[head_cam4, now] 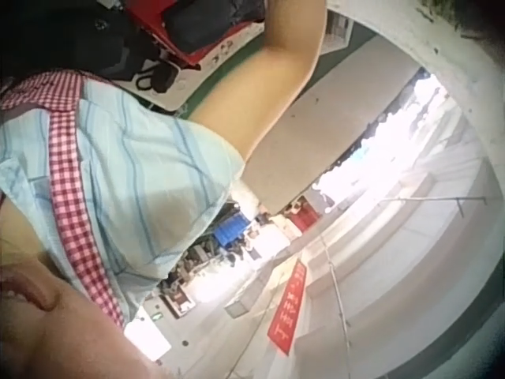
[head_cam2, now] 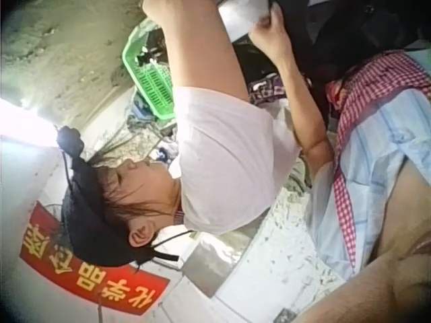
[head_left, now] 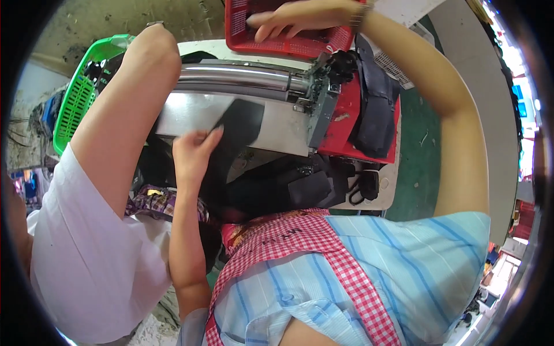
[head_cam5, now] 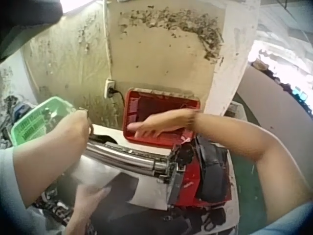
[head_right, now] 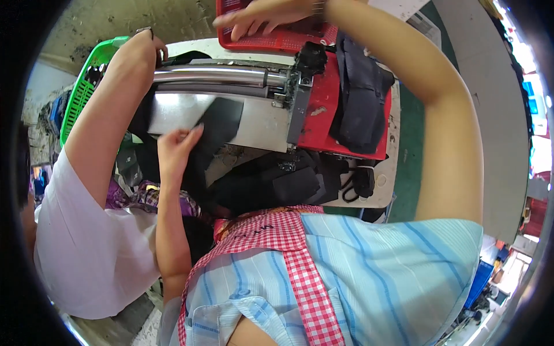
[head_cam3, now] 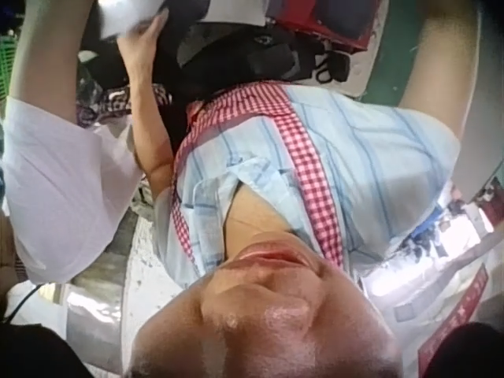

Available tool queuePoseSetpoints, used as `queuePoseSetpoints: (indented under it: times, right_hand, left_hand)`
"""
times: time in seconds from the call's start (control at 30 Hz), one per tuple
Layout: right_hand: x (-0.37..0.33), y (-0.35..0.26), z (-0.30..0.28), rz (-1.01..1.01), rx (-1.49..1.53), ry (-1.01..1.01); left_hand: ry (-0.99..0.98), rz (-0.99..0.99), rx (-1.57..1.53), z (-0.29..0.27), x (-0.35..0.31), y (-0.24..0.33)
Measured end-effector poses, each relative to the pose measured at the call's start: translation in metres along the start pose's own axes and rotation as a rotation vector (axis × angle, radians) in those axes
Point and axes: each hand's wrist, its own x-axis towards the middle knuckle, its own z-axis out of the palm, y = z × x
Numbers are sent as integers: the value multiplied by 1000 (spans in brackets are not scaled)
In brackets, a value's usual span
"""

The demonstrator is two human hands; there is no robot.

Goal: Manually feed cut shoe upper components through a roller machine to apply glue or adhesive.

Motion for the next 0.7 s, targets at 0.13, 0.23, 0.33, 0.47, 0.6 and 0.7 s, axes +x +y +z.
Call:
queuePoseSetpoints:
  times: [0.13, 0.23, 0.33, 0.47, 0.6, 0.7]
  right_hand:
    - [79, 16, -1, 167, -167, -314]
    - [104, -29, 54, 468, -331, 159]
    - [116, 42, -27, -258, -170, -67]
    - [90, 9, -53, -448, -342, 283]
    - [55, -17, -69, -485, -748, 622]
    - [37, -23, -78, -478, -917, 944]
  left_hand:
    - [551, 730, 656, 25, 31, 35]
    - [50, 758, 465, 33, -54, 7]
    - [-234, 659, 451, 100, -94, -18]
    - [-320, 674, 390, 111, -91, -43]
    - [-244, 904, 398, 106, -103, -31]
    - [-342, 878, 305, 112, -106, -42]
